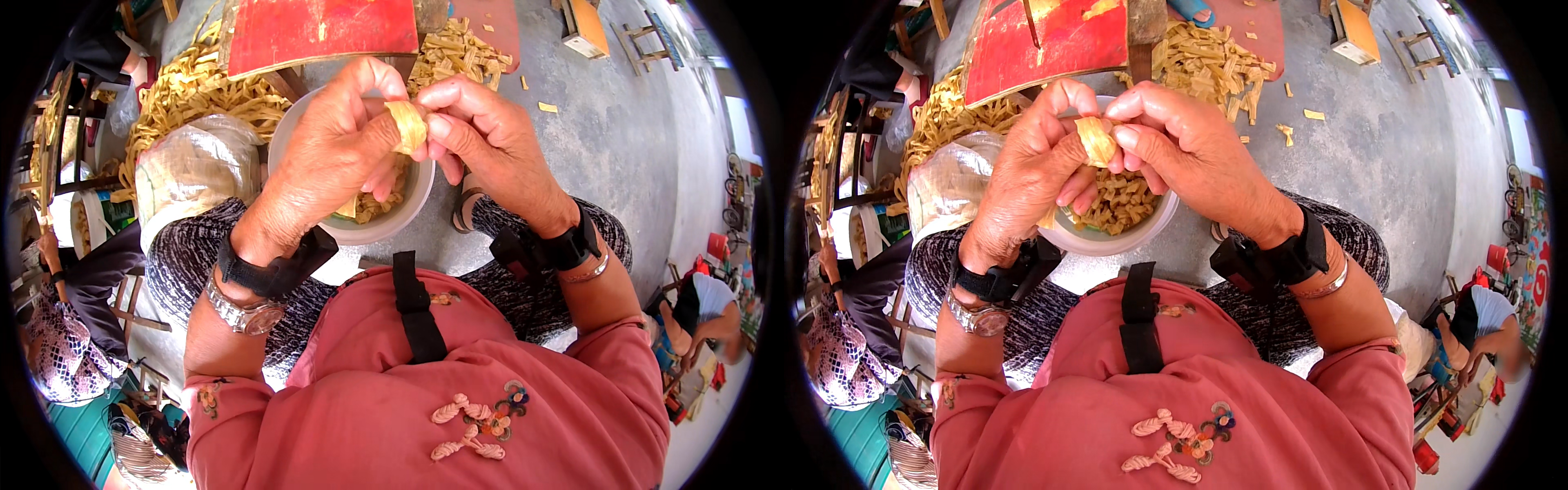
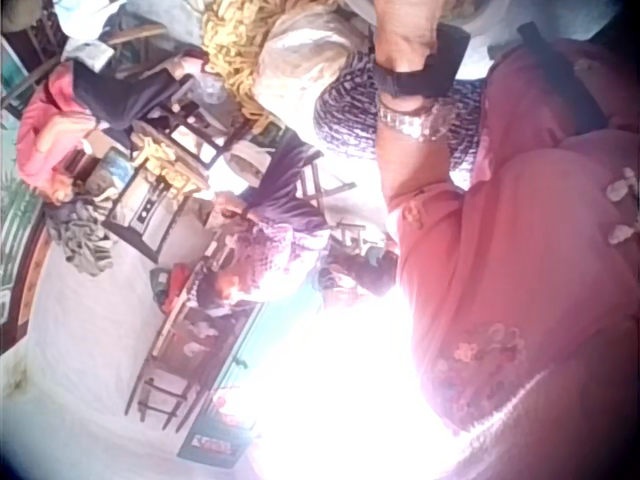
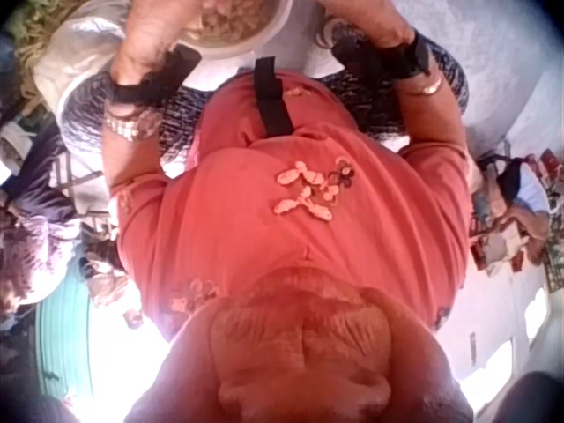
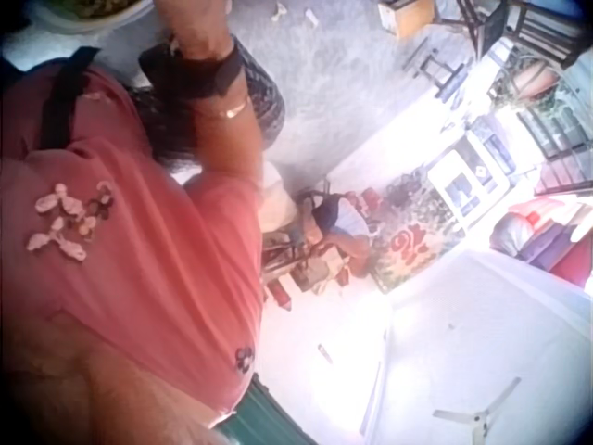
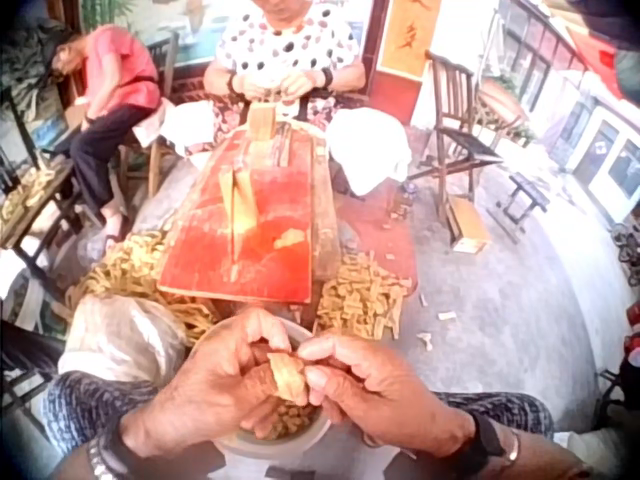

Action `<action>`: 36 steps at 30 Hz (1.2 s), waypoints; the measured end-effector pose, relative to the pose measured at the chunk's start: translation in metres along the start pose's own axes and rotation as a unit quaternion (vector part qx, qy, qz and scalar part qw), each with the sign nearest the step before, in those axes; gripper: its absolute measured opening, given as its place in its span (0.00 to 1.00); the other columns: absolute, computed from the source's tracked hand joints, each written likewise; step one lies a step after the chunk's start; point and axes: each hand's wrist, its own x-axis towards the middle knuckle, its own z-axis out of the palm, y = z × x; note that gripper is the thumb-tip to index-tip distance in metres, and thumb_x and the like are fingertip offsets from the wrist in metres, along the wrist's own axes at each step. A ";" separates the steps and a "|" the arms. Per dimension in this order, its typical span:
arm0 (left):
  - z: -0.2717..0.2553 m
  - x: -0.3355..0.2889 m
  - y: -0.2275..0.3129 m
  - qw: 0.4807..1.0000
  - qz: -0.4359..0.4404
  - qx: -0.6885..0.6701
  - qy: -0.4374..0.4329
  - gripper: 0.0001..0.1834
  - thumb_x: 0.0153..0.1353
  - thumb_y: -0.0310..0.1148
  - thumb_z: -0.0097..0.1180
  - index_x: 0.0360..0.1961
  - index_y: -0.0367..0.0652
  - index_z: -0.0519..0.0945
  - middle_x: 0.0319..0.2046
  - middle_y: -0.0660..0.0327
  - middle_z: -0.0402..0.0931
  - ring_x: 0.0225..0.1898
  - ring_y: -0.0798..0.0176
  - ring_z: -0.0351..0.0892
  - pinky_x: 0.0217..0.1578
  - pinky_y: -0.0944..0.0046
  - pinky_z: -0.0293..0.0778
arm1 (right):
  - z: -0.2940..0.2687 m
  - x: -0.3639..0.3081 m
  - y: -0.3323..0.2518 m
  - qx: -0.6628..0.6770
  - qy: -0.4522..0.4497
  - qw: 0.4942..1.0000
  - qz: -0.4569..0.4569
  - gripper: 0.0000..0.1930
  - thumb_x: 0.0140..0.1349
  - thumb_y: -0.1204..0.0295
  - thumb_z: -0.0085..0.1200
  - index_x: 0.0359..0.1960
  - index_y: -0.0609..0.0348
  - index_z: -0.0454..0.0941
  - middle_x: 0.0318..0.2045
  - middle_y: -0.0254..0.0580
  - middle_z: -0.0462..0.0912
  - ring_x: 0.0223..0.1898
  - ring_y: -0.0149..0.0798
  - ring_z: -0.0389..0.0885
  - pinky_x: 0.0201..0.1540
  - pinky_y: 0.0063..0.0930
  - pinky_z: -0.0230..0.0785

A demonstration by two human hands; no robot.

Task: The person is peeling and splitting thin yellow strips of plant material by hand and placing the shorter pieces into a white bowl.

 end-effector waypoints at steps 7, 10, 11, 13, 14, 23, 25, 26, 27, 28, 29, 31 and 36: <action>-0.001 0.002 0.000 1.000 -0.001 0.005 0.004 0.09 0.66 0.29 0.47 0.46 0.42 0.69 0.32 0.60 0.77 0.15 0.79 0.59 0.18 0.76 0.64 | 0.000 0.002 0.009 0.025 0.070 0.997 -0.011 0.06 0.67 0.72 0.44 0.36 0.62 0.69 0.23 0.35 0.75 0.16 0.22 0.68 0.20 0.14 0.59; -0.001 0.003 -0.001 1.000 0.019 0.016 -0.004 0.12 0.66 0.27 0.46 0.50 0.39 0.71 0.33 0.59 0.77 0.16 0.79 0.60 0.19 0.77 0.65 | -0.004 0.004 0.011 0.034 0.113 0.993 -0.014 0.06 0.66 0.72 0.45 0.36 0.62 0.69 0.22 0.35 0.75 0.15 0.23 0.68 0.18 0.15 0.59; 0.000 0.003 -0.001 1.000 0.014 0.020 0.007 0.13 0.66 0.26 0.46 0.51 0.38 0.71 0.32 0.59 0.77 0.16 0.79 0.60 0.18 0.77 0.64 | -0.007 0.005 0.011 0.028 0.124 0.992 -0.017 0.06 0.66 0.72 0.45 0.36 0.62 0.70 0.21 0.35 0.75 0.16 0.23 0.68 0.18 0.15 0.59; 0.004 0.000 -0.001 0.999 0.005 0.028 0.030 0.16 0.66 0.25 0.44 0.54 0.37 0.71 0.31 0.59 0.78 0.15 0.79 0.60 0.18 0.77 0.64 | -0.011 0.007 0.011 0.021 0.141 0.990 -0.021 0.06 0.65 0.72 0.46 0.36 0.62 0.70 0.21 0.35 0.74 0.16 0.23 0.68 0.18 0.16 0.60; 0.004 0.000 0.000 0.998 0.009 0.053 0.020 0.17 0.66 0.24 0.44 0.56 0.37 0.70 0.29 0.60 0.77 0.15 0.79 0.60 0.17 0.77 0.63 | -0.013 0.008 0.010 0.019 0.148 0.989 -0.022 0.06 0.65 0.73 0.46 0.36 0.62 0.70 0.21 0.34 0.74 0.16 0.23 0.68 0.18 0.16 0.60; 0.000 -0.012 0.013 0.982 0.000 0.184 -0.047 0.21 0.67 0.26 0.41 0.61 0.45 0.67 0.17 0.69 0.67 0.14 0.81 0.57 0.15 0.80 0.57 | -0.018 0.005 0.006 0.043 0.139 0.989 -0.027 0.05 0.65 0.73 0.47 0.35 0.62 0.71 0.22 0.33 0.74 0.17 0.23 0.69 0.19 0.17 0.61; -0.002 -0.013 0.005 0.979 0.038 0.198 -0.040 0.21 0.68 0.27 0.42 0.62 0.47 0.67 0.17 0.69 0.66 0.14 0.81 0.58 0.15 0.80 0.57 | -0.019 0.005 0.005 0.055 0.126 0.991 -0.007 0.07 0.65 0.71 0.47 0.36 0.62 0.71 0.22 0.33 0.74 0.17 0.23 0.70 0.20 0.16 0.62; -0.002 -0.014 0.005 0.977 0.039 0.206 -0.032 0.20 0.68 0.27 0.42 0.61 0.47 0.67 0.17 0.70 0.66 0.14 0.81 0.58 0.16 0.80 0.58 | -0.020 0.006 0.004 0.057 0.116 0.992 0.011 0.08 0.66 0.69 0.47 0.37 0.61 0.72 0.22 0.33 0.74 0.18 0.23 0.70 0.20 0.16 0.62; -0.002 -0.015 0.005 0.976 0.040 0.213 -0.023 0.20 0.68 0.27 0.42 0.61 0.47 0.68 0.17 0.70 0.66 0.14 0.80 0.59 0.16 0.80 0.58 | -0.021 0.006 0.003 0.059 0.106 0.992 0.028 0.09 0.66 0.68 0.46 0.37 0.61 0.72 0.22 0.33 0.73 0.18 0.23 0.70 0.21 0.16 0.62; -0.002 -0.016 0.005 0.974 0.041 0.221 -0.014 0.20 0.68 0.28 0.42 0.61 0.47 0.68 0.17 0.70 0.66 0.14 0.80 0.59 0.16 0.79 0.59 | -0.021 0.006 0.001 0.074 0.099 0.992 0.040 0.11 0.66 0.66 0.46 0.37 0.61 0.73 0.22 0.33 0.73 0.18 0.23 0.70 0.22 0.15 0.61; 0.000 -0.017 0.006 0.975 0.033 0.217 -0.012 0.20 0.68 0.27 0.42 0.61 0.48 0.69 0.17 0.70 0.66 0.14 0.80 0.59 0.16 0.79 0.59 | -0.020 0.006 -0.001 0.089 0.091 0.991 0.052 0.12 0.67 0.64 0.45 0.37 0.61 0.73 0.22 0.32 0.73 0.19 0.23 0.70 0.22 0.15 0.61; 0.002 -0.018 0.010 0.977 0.019 0.210 -0.008 0.20 0.68 0.27 0.42 0.60 0.48 0.69 0.17 0.70 0.66 0.14 0.80 0.60 0.16 0.79 0.60 | -0.017 0.006 0.000 0.121 0.079 0.987 0.063 0.15 0.67 0.60 0.44 0.37 0.61 0.73 0.21 0.32 0.73 0.19 0.22 0.70 0.23 0.15 0.61; 0.001 -0.014 0.009 0.971 0.044 0.233 -0.009 0.19 0.68 0.27 0.42 0.60 0.49 0.70 0.17 0.70 0.67 0.15 0.80 0.61 0.17 0.79 0.61 | -0.013 0.007 0.012 0.058 0.048 0.996 0.053 0.18 0.67 0.57 0.45 0.31 0.61 0.75 0.17 0.29 0.71 0.19 0.22 0.69 0.24 0.15 0.60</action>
